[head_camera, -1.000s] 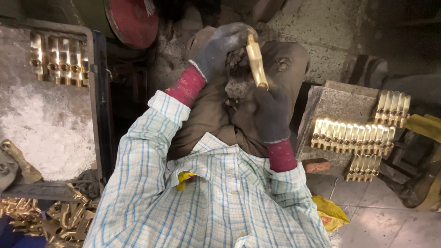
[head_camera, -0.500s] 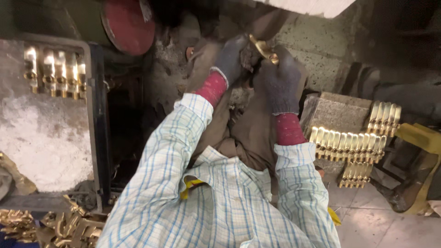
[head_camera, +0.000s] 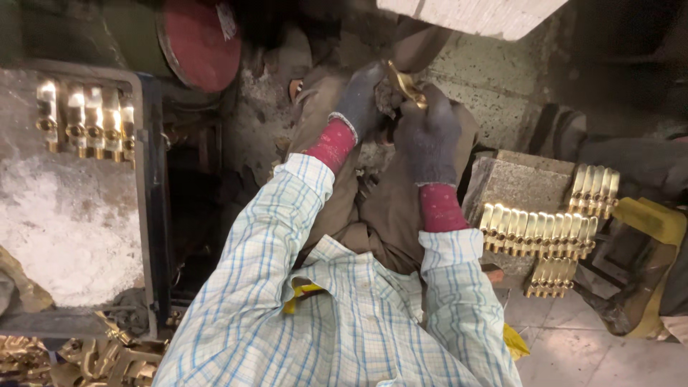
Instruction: The person sits on the floor and repeatedly picks up small brass-colored metal parts, rubs them against a grinding wheel, and places them on a nearby metal block. The person handles the parts one at a time throughout the clip.
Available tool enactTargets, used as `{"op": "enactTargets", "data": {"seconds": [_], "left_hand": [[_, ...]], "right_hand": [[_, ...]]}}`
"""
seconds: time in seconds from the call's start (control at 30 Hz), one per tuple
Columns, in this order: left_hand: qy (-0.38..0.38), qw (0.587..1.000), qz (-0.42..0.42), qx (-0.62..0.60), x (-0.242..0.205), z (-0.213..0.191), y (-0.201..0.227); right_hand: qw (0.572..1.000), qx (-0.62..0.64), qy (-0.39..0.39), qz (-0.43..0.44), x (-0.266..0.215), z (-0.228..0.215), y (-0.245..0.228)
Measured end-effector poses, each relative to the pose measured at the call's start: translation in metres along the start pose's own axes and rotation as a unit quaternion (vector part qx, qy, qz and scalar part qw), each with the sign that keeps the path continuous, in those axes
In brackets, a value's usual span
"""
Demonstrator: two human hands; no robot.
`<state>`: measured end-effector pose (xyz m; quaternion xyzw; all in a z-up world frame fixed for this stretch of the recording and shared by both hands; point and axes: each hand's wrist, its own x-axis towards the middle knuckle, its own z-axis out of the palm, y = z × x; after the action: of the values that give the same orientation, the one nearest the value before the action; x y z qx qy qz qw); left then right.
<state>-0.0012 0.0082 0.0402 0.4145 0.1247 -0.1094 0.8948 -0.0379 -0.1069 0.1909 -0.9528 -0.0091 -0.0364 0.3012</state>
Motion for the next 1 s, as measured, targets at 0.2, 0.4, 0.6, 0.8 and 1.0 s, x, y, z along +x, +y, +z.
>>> {"op": "enactTargets", "data": {"seconds": [0.2, 0.4, 0.6, 0.8, 1.0], "left_hand": [[0.017, 0.933, -0.178, -0.313, 0.015, 0.002, -0.005], [0.008, 0.994, -0.059, -0.088, 0.019, -0.016, -0.033], [-0.036, 0.979, 0.066, 0.188, 0.025, -0.02, -0.035], [-0.014, 0.98, -0.083, -0.182, 0.024, -0.018, -0.04], [0.007, 0.994, -0.055, -0.092, 0.03, -0.02, -0.032]], "right_hand": [[0.997, -0.007, -0.005, -0.07, 0.016, -0.002, -0.008], [0.995, 0.039, -0.04, 0.085, -0.002, -0.007, -0.02], [0.998, 0.063, -0.004, 0.024, 0.018, 0.002, -0.016], [0.995, -0.018, 0.005, -0.096, -0.007, 0.0, -0.007], [0.996, 0.069, -0.014, 0.06, 0.012, 0.015, 0.003]]}}
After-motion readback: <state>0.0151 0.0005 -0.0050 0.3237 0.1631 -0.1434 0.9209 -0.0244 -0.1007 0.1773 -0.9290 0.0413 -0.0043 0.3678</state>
